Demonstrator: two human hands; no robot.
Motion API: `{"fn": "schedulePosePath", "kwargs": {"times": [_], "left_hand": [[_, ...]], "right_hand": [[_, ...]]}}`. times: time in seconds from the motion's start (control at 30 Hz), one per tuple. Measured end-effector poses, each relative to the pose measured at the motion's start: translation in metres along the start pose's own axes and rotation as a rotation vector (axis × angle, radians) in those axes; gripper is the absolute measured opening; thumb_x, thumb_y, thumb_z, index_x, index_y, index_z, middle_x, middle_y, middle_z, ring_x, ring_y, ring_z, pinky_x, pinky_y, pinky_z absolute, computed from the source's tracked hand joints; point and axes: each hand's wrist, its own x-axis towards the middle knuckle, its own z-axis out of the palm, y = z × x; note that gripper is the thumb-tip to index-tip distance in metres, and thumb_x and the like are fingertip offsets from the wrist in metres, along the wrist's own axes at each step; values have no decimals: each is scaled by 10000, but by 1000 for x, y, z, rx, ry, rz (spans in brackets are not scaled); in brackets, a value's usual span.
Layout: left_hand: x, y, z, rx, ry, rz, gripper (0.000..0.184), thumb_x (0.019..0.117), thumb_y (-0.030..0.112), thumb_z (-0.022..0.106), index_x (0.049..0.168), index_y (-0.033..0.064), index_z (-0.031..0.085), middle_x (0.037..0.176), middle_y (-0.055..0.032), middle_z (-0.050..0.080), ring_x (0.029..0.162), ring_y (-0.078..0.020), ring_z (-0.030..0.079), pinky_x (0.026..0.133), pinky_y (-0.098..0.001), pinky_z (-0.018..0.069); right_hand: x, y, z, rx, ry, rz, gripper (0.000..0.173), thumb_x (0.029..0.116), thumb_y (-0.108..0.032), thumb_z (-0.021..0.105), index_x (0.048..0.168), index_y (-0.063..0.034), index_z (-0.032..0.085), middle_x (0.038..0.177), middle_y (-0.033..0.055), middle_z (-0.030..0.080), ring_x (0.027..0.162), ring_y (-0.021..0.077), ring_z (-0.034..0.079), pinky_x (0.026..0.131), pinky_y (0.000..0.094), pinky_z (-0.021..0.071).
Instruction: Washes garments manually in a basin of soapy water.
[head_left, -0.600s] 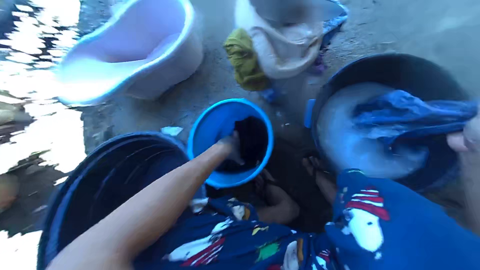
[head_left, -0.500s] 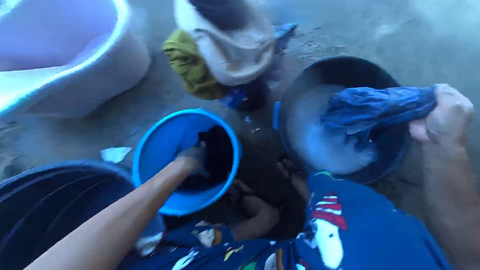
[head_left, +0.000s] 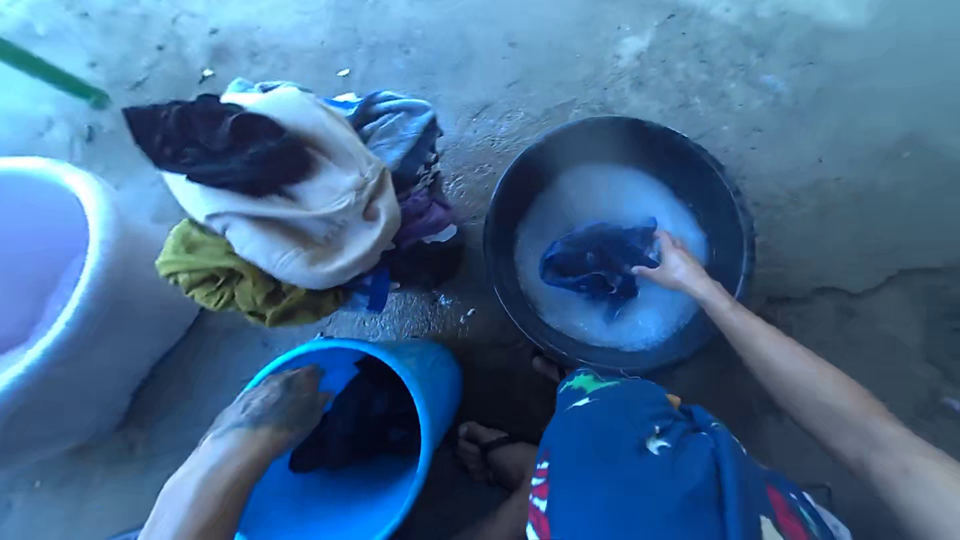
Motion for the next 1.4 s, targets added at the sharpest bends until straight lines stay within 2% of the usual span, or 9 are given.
{"fn": "schedulePosePath", "kwargs": {"times": [0.1, 0.33, 0.43, 0.63, 0.77, 0.9, 1.07, 1.23, 1.4], "left_hand": [[-52, 87, -68, 43, 340, 162, 368, 1036, 334, 583, 1086, -7, 710, 1003, -294, 703, 956, -514, 687, 781, -712, 516], [60, 318, -56, -416, 129, 430, 998, 842, 500, 810, 1582, 47, 317, 1464, -282, 496, 1286, -448, 560, 1059, -615, 467], [115, 364, -13, -590, 138, 361, 887, 843, 455, 815, 1520, 32, 430, 1472, -290, 491, 1340, -438, 521, 1110, -572, 439], [107, 363, -28, -734, 381, 383, 319, 1033, 169, 521, 1226, -42, 664, 1174, -294, 686, 1147, -444, 655, 1003, -626, 488], [80, 334, -89, -1197, 346, 419, 289, 1035, 303, 585, 1013, 45, 713, 856, -81, 691, 778, -177, 656, 734, -418, 557], [53, 311, -135, -1267, 151, 486, 135, 904, 246, 656, 903, 112, 676, 770, -19, 677, 672, -125, 640, 597, -345, 531], [67, 301, -124, -851, 227, 642, 327, 928, 215, 742, 1169, 46, 597, 870, -116, 659, 778, -225, 642, 738, -453, 549], [37, 321, -133, -775, 567, 620, 550, 889, 248, 811, 1331, 71, 538, 842, -171, 630, 712, -323, 618, 672, -537, 534], [-37, 366, -169, -629, 663, 962, 1077, 643, 444, 947, 1522, 181, 383, 1228, -157, 624, 997, -298, 679, 797, -529, 595]], "right_hand": [[-9, 12, 40, -126, 15, -123, 689, 985, -308, 630, 1545, -11, 360, 1455, 321, 482, 1276, 474, 563, 1038, 603, 479], [-31, -28, -42, 270, 259, -146, 408, 1119, -249, 382, 1170, 26, 678, 1032, 256, 700, 1008, 402, 687, 918, 594, 525], [-54, -40, -94, 417, 374, -298, 417, 1118, -277, 420, 882, 6, 616, 742, 140, 556, 678, 268, 564, 647, 483, 478], [-112, -53, -165, 506, 589, -342, 421, 1108, -366, 438, 840, -87, 605, 650, 30, 498, 506, 116, 461, 468, 307, 407], [-107, -41, -198, 712, 644, -211, 410, 1104, -348, 443, 933, -60, 680, 786, 13, 617, 722, 83, 609, 710, 337, 540], [-98, -15, -181, 692, 519, -12, 497, 984, -538, 630, 1161, -73, 630, 925, 107, 657, 742, 197, 632, 675, 442, 545], [-64, 17, -119, 590, 422, 178, 546, 974, -481, 683, 1207, 5, 595, 1010, 257, 655, 874, 399, 654, 768, 616, 525], [-91, -37, -122, 609, 419, 14, 418, 1015, -450, 625, 1090, -38, 628, 808, 142, 614, 621, 248, 573, 573, 465, 499], [-128, -131, -175, 792, 319, -564, 226, 1047, -240, 587, 1132, -42, 657, 954, 51, 710, 814, 98, 699, 763, 305, 615]]}}
